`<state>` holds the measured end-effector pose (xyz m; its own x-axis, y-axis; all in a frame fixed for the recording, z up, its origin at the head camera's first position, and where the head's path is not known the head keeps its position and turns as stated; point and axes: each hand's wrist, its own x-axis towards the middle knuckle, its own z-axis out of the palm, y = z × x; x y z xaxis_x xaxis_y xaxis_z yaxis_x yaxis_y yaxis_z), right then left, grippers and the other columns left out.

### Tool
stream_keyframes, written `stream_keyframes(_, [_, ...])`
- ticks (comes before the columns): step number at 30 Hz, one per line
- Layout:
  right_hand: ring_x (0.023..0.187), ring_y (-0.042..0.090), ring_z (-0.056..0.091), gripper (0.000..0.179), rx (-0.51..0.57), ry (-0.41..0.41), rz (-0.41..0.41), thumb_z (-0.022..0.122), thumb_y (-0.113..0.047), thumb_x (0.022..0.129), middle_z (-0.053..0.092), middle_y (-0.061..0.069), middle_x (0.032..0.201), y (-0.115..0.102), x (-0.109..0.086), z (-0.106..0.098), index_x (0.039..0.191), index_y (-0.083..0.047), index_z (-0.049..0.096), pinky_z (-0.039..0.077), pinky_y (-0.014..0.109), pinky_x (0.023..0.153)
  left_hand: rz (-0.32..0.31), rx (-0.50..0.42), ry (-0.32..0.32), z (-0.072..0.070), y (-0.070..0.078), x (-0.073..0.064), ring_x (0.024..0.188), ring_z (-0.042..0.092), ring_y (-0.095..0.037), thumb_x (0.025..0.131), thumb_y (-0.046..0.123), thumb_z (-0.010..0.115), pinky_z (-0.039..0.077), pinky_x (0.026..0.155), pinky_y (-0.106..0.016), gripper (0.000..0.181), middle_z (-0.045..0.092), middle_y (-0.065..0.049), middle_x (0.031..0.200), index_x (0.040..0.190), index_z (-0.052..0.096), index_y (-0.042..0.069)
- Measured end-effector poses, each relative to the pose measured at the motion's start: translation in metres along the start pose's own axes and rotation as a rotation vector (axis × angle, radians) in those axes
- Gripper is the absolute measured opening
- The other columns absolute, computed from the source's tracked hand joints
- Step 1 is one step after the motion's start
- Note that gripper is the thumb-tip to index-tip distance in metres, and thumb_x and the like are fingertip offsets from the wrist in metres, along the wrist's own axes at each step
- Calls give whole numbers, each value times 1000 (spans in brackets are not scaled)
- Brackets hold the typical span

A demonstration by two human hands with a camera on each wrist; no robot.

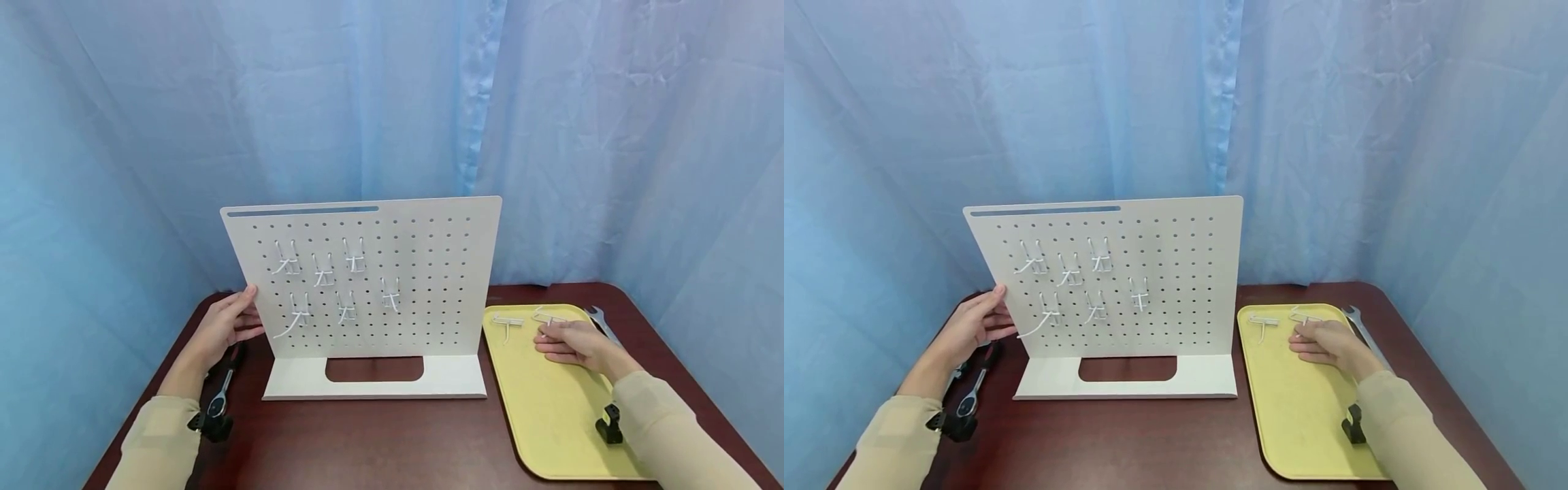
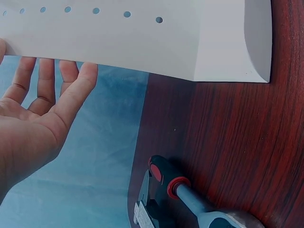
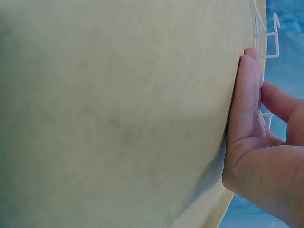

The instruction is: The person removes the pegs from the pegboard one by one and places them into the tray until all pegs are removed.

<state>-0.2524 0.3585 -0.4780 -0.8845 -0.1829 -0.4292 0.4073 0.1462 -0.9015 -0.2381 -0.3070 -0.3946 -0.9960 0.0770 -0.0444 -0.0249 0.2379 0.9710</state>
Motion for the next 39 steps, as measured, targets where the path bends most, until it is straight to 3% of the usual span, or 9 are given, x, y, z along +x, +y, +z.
stream_keyframes(8, [90, 14, 74, 42, -36, 45, 26, 53, -26, 108, 75, 4, 98, -2, 1, 2, 131, 10, 53, 61, 32, 83, -3, 5, 7, 1, -1, 1, 97, 68, -19, 102, 57, 51, 60, 85, -37, 64, 63, -14, 111, 131, 55, -1])
stream_keyframes(14, [88, 14, 73, 43, -64, 55, 25, 50, -25, 109, 73, 4, 98, -4, 2, 5, 134, 10, 50, 61, 33, 82, -7, -6, 3, -1, -2, 0, 97, 69, -20, 103, 56, 51, 60, 85, -37, 60, 63, -13, 110, 128, 56, 2])
stream_keyframes(30, [84, 13, 73, 36, -92, 25, 8, 52, -25, 109, 73, 6, 96, -7, -4, 10, 121, 9, 56, 62, 33, 80, -5, -20, -2, -2, -2, 1, 98, 68, -20, 104, 53, 51, 60, 87, -40, 58, 62, -13, 110, 128, 56, 1])
stream_keyframes(39, [81, 17, 73, 41, -61, 23, 45, 45, -26, 111, 70, 5, 96, -11, -8, 13, 132, 10, 47, 63, 40, 78, -17, -12, 4, -1, -1, 2, 98, 67, -20, 103, 55, 51, 60, 87, -38, 61, 61, -16, 113, 130, 55, 1])
